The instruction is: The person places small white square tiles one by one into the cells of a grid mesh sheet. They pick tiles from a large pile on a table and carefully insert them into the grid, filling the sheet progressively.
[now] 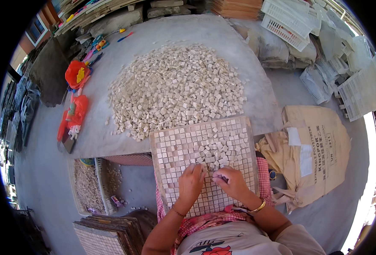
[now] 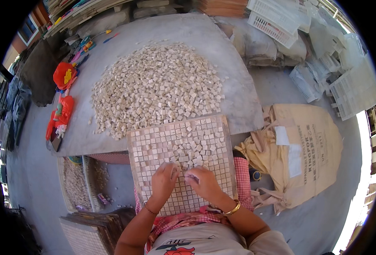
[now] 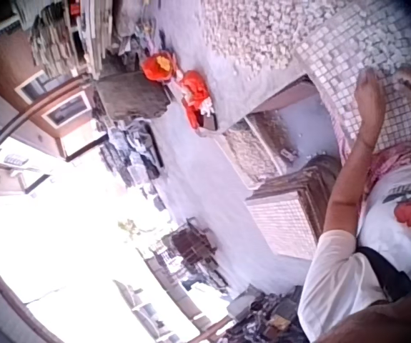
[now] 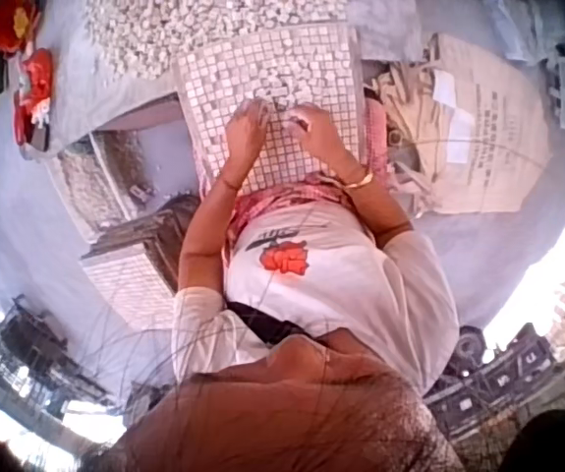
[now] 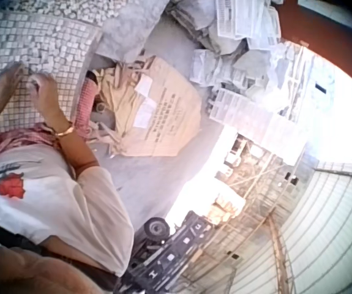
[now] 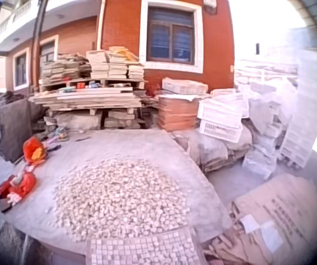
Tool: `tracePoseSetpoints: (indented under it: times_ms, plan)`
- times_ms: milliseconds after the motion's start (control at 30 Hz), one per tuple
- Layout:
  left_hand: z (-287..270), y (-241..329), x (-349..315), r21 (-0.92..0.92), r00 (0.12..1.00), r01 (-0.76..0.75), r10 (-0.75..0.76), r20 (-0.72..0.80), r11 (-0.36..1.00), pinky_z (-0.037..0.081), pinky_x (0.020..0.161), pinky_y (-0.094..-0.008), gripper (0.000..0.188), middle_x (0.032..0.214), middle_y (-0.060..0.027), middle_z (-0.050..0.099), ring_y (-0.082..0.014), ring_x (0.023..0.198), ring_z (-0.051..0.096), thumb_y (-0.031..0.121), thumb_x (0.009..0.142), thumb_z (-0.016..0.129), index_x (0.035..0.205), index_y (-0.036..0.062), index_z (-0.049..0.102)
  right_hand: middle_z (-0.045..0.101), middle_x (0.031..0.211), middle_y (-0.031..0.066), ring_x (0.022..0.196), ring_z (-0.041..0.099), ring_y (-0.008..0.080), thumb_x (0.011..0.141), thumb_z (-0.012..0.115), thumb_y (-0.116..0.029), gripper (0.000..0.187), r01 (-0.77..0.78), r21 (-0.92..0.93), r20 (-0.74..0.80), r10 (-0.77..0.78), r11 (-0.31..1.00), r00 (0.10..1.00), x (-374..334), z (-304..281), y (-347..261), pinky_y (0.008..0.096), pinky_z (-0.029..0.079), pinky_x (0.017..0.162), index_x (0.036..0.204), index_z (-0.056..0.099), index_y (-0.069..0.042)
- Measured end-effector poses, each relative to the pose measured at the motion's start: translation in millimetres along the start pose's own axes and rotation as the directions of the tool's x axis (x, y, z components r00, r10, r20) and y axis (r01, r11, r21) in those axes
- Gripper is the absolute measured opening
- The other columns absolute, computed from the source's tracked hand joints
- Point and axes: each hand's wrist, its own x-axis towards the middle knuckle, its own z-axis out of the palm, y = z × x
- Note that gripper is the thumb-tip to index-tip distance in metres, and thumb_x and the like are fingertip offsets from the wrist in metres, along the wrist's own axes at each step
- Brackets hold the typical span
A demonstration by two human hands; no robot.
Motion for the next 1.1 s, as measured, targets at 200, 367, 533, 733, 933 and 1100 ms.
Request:
tracePoseSetpoints:
  times_ms: [200,367,533,733,933,1100]
  plan:
    - [-8,-10,-3,0.083,0.991,-0.130,0.129,0.026,0.988,0.048,0.056,-0.0403,0.014,0.076,-0.0122,0.054,-0.0311,0.066,0.058,0.009,0.079,0.065,0.090,0.0047,0.058,0.058,0.072,0.0107,0.067,0.055,0.0274,0.078,0.066,-0.009,0.008,0.068,0.037,-0.030,-0.066,0.997,0.997,-2,0,9,0.0361,0.044,0.061,0.083,0.062,-0.005]
    - [-45,-16,-12,-0.112,0.993,0.116,-0.119,-0.023,0.987,0.045,0.053,-0.0378,0.008,0.073,-0.0125,0.055,-0.0288,0.059,0.057,0.005,0.080,0.063,0.087,0.0043,0.061,0.057,0.071,0.0094,0.063,0.055,0.0252,0.079,0.066,-0.011,0.008,0.185,-0.004,-0.050,-0.185,0.983,0.981,2,6,12,0.0348,0.044,0.057,0.085,0.063,-0.005]
    - [-57,-17,-20,-0.125,0.979,0.191,-0.197,-0.044,0.974,0.043,0.053,-0.0363,0.007,0.070,-0.0120,0.055,-0.0261,0.056,0.054,0.003,0.079,0.064,0.085,0.0028,0.062,0.058,0.086,0.0121,0.078,0.059,0.0318,0.080,0.061,-0.010,0.015,0.170,-0.164,0.041,-0.165,0.972,0.985,10,23,2,0.0405,0.048,0.065,0.095,0.057,-0.006]
    - [-57,-23,-43,-0.184,0.956,0.226,-0.253,-0.145,0.957,0.038,0.049,-0.0308,0.003,0.065,-0.0097,0.053,-0.0187,0.052,0.048,0.004,0.078,0.064,0.081,0.0021,0.064,0.052,0.080,0.0137,0.075,0.058,0.0324,0.080,0.057,-0.007,0.011,0.209,-0.327,0.127,-0.176,0.922,0.976,30,41,-1,0.0422,0.048,0.061,0.088,0.051,-0.002]
    - [-64,-35,-64,-0.257,0.911,0.332,-0.379,-0.163,0.908,0.042,0.053,-0.0319,0.005,0.068,-0.0126,0.058,-0.0220,0.056,0.054,0.004,0.078,0.065,0.083,0.0009,0.065,0.053,0.079,0.0146,0.075,0.058,0.0336,0.083,0.055,-0.010,0.009,0.197,-0.371,0.143,-0.154,0.908,0.978,33,50,-12,0.0430,0.047,0.062,0.087,0.052,-0.002]
    - [-69,-33,-69,-0.305,0.894,0.357,-0.418,-0.161,0.883,0.042,0.052,-0.0323,0.007,0.067,-0.0125,0.059,-0.0217,0.054,0.054,0.004,0.079,0.065,0.084,0.0009,0.065,0.058,0.084,0.0135,0.076,0.059,0.0329,0.083,0.060,-0.014,0.012,0.217,-0.187,0.269,-0.162,0.958,0.949,31,69,-7,0.0416,0.049,0.065,0.089,0.057,-0.005]
